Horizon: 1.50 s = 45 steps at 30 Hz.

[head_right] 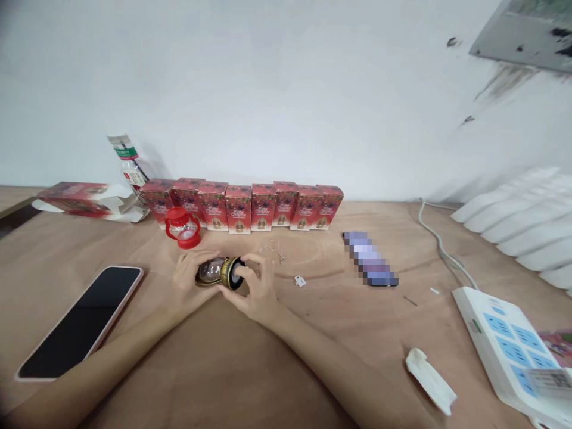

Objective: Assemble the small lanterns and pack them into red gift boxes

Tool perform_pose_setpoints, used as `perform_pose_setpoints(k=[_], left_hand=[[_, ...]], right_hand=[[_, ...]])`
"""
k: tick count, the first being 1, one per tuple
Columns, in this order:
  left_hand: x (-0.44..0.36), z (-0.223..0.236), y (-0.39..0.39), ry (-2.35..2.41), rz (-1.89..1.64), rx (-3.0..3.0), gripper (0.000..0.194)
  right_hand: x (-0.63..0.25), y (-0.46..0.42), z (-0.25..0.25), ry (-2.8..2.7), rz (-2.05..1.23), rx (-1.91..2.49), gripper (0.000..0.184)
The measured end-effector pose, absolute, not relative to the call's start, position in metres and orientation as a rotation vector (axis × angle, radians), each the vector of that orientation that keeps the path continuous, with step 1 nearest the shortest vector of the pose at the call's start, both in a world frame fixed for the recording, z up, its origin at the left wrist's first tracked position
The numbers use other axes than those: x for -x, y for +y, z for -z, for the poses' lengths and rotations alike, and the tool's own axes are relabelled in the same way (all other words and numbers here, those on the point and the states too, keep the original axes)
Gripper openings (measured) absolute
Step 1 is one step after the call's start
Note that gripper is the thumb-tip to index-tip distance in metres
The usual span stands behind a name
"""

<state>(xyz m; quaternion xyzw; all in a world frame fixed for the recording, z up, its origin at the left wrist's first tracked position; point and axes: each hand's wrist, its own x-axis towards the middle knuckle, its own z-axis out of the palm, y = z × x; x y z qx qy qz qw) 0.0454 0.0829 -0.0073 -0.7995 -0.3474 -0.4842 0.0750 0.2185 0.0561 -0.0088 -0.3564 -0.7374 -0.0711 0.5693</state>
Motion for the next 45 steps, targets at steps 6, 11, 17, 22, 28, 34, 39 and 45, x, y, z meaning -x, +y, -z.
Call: perform_pose_setpoints(k=[6, 11, 17, 22, 28, 34, 39, 45], left_hand=[[-0.044, 0.012, 0.085, -1.03, 1.459, 2.411, 0.039], [-0.045, 0.013, 0.084, -1.063, 1.469, 2.375, 0.038], [-0.047, 0.011, 0.084, -1.026, 1.5, 2.349, 0.037], [-0.046, 0.011, 0.085, -1.039, 1.467, 2.353, 0.04], [-0.045, 0.001, 0.081, -1.154, 1.379, 2.296, 0.037], [-0.04, -0.003, 0.085, -1.398, 1.544, 2.16, 0.042], [-0.041, 0.001, 0.093, -1.436, 1.767, 2.197, 0.036], [-0.044, 0.0, 0.092, -1.403, 1.846, 2.241, 0.035]], right_hand=[[-0.22, 0.06, 0.01, -1.758, 0.052, 0.803, 0.026], [-0.221, 0.06, 0.011, -1.768, 0.094, 0.841, 0.027], [-0.22, 0.062, 0.012, -1.758, 0.085, 0.833, 0.025], [-0.222, 0.062, 0.011, -1.775, 0.059, 0.851, 0.03], [-0.224, 0.058, 0.007, -1.755, -0.023, 0.792, 0.024], [-0.218, 0.066, 0.016, -1.688, 0.011, 1.144, 0.035], [-0.225, 0.073, 0.022, -1.749, 0.053, 1.287, 0.042], [-0.239, 0.077, 0.024, -1.795, 0.155, 1.33, 0.037]])
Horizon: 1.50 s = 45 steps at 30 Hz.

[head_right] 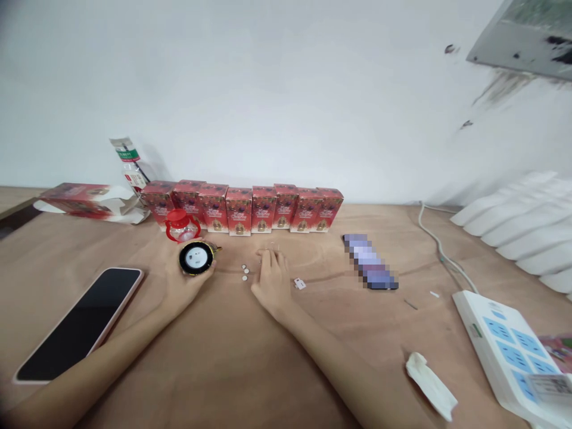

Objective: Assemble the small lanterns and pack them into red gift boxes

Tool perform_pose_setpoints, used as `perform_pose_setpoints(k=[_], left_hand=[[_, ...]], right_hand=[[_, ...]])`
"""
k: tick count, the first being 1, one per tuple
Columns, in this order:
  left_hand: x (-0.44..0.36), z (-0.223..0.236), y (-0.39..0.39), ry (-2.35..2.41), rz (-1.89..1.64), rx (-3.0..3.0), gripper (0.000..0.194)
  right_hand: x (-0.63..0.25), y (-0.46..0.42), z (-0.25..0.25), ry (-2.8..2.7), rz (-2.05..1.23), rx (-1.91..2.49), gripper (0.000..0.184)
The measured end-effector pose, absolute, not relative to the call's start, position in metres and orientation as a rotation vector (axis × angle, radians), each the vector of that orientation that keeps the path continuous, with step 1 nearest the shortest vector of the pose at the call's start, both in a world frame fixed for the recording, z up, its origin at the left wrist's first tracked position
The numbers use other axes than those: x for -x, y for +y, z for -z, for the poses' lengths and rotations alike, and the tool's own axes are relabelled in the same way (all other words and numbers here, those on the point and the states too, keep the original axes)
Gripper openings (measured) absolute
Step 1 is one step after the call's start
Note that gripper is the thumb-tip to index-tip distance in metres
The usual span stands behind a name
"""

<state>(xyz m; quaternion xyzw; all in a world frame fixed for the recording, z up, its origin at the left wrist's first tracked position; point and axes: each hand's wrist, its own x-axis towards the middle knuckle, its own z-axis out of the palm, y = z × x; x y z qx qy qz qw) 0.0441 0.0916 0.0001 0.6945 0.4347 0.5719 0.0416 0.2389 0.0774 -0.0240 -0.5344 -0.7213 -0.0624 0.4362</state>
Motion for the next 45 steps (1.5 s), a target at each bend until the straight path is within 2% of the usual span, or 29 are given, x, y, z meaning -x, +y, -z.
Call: perform_pose_setpoints(k=[12, 16, 24, 32, 45], left_hand=[[-0.045, -0.002, 0.088, 1.291, -1.671, -2.194, 0.035], [-0.044, -0.001, 0.088, 1.302, -1.63, -2.228, 0.035], [-0.045, -0.002, 0.087, 1.282, -1.629, -2.295, 0.036], [-0.044, -0.001, 0.084, 1.411, -1.48, -2.428, 0.042], [-0.043, -0.001, 0.084, 1.432, -1.44, -2.466, 0.044]], right_hand=[[-0.307, 0.03, 0.022, -1.988, 0.415, 1.309, 0.014], [-0.304, 0.036, 0.024, -2.068, 0.509, 1.211, 0.014], [-0.29, 0.059, 0.029, -2.166, 0.375, 1.123, 0.021], [-0.287, 0.059, 0.026, -2.213, 0.301, 1.156, 0.02], [-0.287, 0.061, 0.022, -2.215, 0.215, 1.068, 0.015]])
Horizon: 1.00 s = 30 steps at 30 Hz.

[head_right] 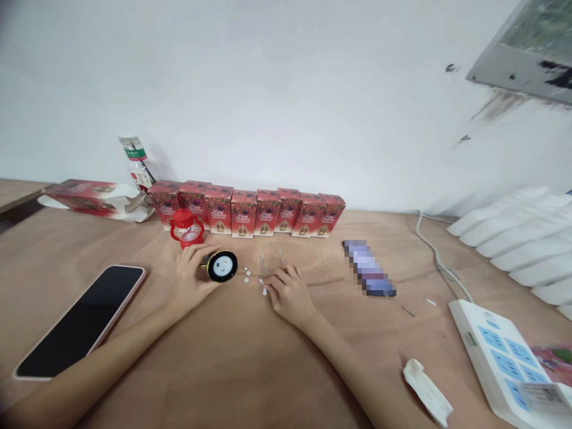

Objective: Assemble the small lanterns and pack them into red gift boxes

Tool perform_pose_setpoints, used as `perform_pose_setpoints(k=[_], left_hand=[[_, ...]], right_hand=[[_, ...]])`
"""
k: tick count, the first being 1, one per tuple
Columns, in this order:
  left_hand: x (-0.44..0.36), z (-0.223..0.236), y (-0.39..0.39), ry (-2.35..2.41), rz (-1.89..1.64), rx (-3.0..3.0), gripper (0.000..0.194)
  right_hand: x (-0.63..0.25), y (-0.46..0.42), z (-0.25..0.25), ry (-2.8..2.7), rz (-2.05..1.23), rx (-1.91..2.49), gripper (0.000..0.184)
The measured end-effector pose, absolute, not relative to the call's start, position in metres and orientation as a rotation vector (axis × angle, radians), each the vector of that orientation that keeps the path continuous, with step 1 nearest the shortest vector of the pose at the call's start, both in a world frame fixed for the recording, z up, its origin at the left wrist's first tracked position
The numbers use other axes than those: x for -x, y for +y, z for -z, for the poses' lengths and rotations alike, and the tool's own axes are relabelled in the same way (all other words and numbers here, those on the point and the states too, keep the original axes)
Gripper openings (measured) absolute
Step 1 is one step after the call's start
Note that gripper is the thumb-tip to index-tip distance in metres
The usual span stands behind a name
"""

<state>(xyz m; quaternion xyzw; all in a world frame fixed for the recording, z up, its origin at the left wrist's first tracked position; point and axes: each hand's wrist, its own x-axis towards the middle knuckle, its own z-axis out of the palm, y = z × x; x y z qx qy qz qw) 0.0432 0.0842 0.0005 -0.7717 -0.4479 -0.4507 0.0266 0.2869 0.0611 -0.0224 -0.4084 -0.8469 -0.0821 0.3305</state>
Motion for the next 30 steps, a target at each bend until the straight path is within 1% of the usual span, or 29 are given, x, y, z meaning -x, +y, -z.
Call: perform_pose_setpoints(k=[4, 8, 13, 15, 17, 20, 30], left_hand=[[-0.044, -0.002, 0.084, -1.45, 1.369, 2.368, 0.043], [-0.045, -0.003, 0.084, -1.525, 1.242, 2.4, 0.047], [-0.047, -0.005, 0.084, -1.618, 1.075, 2.427, 0.056], [-0.049, -0.006, 0.083, -1.632, 1.076, 2.425, 0.054], [-0.05, -0.007, 0.083, -1.633, 1.089, 2.416, 0.047], [-0.051, -0.007, 0.082, -1.61, 1.072, 2.408, 0.044], [-0.051, -0.004, 0.083, -1.559, 1.071, 2.379, 0.046]], right_hand=[[-0.28, 0.066, 0.019, -2.201, 0.309, 1.036, 0.02], [-0.271, 0.067, 0.014, -2.058, 0.41, 0.965, 0.019], [-0.258, 0.068, 0.01, -1.955, 0.461, 0.928, 0.018], [-0.25, 0.069, 0.006, -1.953, 0.492, 0.932, 0.019], [-0.244, 0.071, 0.003, -1.966, 0.511, 0.93, 0.02], [-0.238, 0.073, 0.0, -1.964, 0.502, 0.939, 0.021], [-0.24, 0.076, 0.006, -2.0, 0.374, 0.989, 0.025]])
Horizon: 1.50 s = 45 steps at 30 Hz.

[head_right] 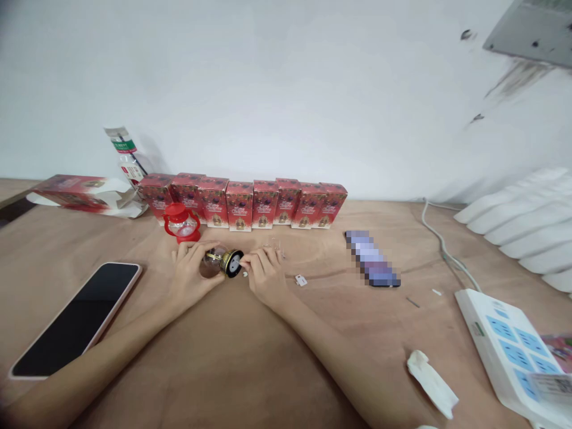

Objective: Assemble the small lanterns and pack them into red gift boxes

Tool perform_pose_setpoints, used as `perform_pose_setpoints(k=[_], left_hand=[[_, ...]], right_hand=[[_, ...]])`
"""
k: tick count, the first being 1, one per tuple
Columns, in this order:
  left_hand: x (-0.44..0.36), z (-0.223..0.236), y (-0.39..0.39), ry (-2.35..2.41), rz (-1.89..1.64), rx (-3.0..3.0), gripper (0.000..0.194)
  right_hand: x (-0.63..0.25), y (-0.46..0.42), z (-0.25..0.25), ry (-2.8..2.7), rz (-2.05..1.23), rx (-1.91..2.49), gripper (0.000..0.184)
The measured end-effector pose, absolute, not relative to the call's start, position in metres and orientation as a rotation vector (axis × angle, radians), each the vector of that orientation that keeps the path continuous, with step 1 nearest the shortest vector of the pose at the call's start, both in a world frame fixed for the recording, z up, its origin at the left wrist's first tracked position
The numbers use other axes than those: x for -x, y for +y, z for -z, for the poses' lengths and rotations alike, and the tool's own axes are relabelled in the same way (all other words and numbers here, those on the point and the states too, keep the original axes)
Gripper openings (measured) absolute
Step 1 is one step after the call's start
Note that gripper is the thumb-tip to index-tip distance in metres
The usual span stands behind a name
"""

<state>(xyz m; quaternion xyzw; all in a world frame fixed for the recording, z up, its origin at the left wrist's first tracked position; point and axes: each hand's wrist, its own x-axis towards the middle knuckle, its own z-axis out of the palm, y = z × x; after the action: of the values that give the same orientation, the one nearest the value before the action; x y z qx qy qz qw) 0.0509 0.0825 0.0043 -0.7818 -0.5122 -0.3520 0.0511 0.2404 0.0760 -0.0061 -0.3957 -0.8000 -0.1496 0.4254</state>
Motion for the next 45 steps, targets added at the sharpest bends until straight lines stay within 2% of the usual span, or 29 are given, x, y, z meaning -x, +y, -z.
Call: perform_pose_setpoints(k=[27, 36, 41, 45], left_hand=[[-0.05, -0.006, 0.083, -1.474, 1.133, 2.379, 0.04], [-0.049, -0.005, 0.081, -1.325, 1.207, 2.369, 0.034], [-0.05, -0.004, 0.08, -1.339, 1.207, 2.369, 0.031], [-0.05, -0.003, 0.081, -1.379, 1.342, 2.323, 0.033]], right_hand=[[-0.242, 0.078, 0.011, -1.933, 0.189, 1.0, 0.025], [-0.244, 0.078, 0.011, -1.952, 0.226, 0.926, 0.021], [-0.245, 0.081, 0.016, -1.914, 0.188, 1.002, 0.021], [-0.25, 0.087, 0.019, -1.787, 0.09, 1.098, 0.021]])
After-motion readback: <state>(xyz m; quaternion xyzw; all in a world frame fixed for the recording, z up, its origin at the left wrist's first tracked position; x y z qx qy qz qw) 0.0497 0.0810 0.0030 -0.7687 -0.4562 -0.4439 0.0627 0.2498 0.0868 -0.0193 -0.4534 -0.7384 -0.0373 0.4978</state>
